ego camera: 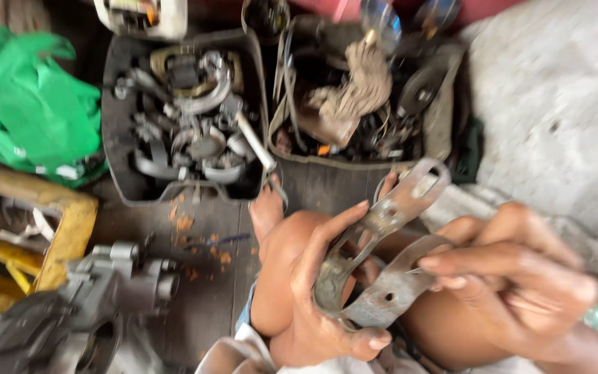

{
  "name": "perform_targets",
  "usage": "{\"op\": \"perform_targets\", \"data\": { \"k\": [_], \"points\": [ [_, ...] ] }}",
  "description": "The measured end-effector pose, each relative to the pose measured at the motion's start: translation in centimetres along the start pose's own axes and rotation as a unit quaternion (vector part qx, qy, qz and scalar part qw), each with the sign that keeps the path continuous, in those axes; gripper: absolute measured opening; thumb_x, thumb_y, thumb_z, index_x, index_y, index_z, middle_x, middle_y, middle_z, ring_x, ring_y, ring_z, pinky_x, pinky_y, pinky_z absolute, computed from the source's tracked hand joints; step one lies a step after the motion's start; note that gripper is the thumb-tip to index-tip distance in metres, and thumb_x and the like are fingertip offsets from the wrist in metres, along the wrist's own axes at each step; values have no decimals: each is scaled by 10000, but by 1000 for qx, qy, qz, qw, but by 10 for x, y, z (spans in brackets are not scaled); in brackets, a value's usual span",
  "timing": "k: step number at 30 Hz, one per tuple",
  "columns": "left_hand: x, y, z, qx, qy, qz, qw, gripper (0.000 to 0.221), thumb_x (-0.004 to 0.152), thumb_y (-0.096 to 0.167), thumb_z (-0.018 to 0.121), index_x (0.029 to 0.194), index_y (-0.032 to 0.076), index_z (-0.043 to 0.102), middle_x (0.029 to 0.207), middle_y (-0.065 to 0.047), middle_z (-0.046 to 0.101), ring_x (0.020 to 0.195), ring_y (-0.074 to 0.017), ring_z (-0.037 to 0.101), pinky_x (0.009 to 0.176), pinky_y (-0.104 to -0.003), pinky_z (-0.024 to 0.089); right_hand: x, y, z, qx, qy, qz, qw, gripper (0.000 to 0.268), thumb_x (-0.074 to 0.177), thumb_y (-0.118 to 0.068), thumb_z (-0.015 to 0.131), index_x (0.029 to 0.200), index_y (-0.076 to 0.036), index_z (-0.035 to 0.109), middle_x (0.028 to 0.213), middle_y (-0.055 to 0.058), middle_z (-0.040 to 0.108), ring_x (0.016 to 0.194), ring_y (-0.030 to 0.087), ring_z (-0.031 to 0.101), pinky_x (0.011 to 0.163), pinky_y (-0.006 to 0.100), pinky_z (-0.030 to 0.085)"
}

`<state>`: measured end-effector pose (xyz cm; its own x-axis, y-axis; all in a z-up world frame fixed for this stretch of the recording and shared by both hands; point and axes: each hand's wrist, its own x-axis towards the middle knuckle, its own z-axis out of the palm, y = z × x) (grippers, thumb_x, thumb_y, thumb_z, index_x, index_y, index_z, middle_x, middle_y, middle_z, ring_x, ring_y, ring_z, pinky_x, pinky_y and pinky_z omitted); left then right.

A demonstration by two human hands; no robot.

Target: Performing a final manual inspection of a metal bracket by rotating it and probing holes with a small tool.

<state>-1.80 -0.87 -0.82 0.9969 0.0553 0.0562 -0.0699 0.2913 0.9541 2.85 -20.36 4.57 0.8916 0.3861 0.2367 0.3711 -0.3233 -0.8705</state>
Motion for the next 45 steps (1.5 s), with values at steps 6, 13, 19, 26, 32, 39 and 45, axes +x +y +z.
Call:
{"op": "perform_targets", "data": {
  "k": [6, 13, 19, 26, 32, 39, 45],
  "points": [
    [28, 36, -20, 376, -69, 119, 916, 1099, 764, 870, 298, 1346, -25, 558, 885, -116, 758, 692, -269, 629, 1049, -562, 241, 12, 5, 10, -51, 58, -16, 997, 110, 830, 1, 711, 932, -15, 748, 755, 2, 503, 656, 88, 452, 824, 233, 572],
    [25, 32, -12, 429, -33, 138, 892, 981, 918, 778, 210, 1418, 9, 559, 709, -80, 734, 543, -304, 603, 827, -492, 332, 19, 17, 12, -34, 92, 13, 995, 128, 878, -23, 698, 985, -19, 769, 882, 32, 573, 597, 55, 531, 533, 150, 392],
    [22, 30, -9, 463, -21, 112, 879, 938, 897, 754, 294, 1477, 50, 513, 517, -23, 645, 429, -259, 597, 670, -429, 351, 24, 23, 13, -23, 107, 18, 994, 142, 897, -55, 707, 1019, -18, 769, 884, 18, 507, 652, 65, 414, 550, 168, 330],
    [19, -18, 20, -98, -5, 102, 990, 976, 807, 511, 804, 1496, -16, 355, 1291, -215, 642, 1129, -318, 684, 983, -410, 556, 24, 19, 15, -7, 116, 2, 993, 163, 912, -77, 695, 1045, 2, 747, 886, 22, 483, 689, 71, 405, 580, 170, 342],
    [21, -14, 23, -36, -6, 88, 995, 1088, 612, 343, 905, 1502, 25, 366, 1221, -209, 667, 1055, -315, 740, 918, -412, 628, 23, 20, 15, -6, 111, -4, 994, 147, 911, -41, 688, 1039, -1, 749, 896, 25, 491, 673, 67, 409, 569, 168, 343],
    [19, -24, 27, -4, 4, 62, 998, 1125, 623, 340, 914, 1500, 21, 285, 1231, -205, 687, 1046, -290, 754, 909, -390, 640, 28, 19, 17, -20, 56, -2, 998, 154, 896, -13, 695, 1026, -39, 775, 877, 11, 527, 660, 70, 439, 556, 179, 354],
    [17, -31, 27, -11, 60, 45, 997, 1106, 689, 291, 908, 1482, 20, 187, 1227, -195, 626, 991, -283, 751, 820, -354, 655, 31, 10, 19, -42, -22, -43, 998, 145, 866, -40, 716, 982, -66, 798, 832, 25, 647, 722, 119, 513, 637, 229, 437]
  ]
}}
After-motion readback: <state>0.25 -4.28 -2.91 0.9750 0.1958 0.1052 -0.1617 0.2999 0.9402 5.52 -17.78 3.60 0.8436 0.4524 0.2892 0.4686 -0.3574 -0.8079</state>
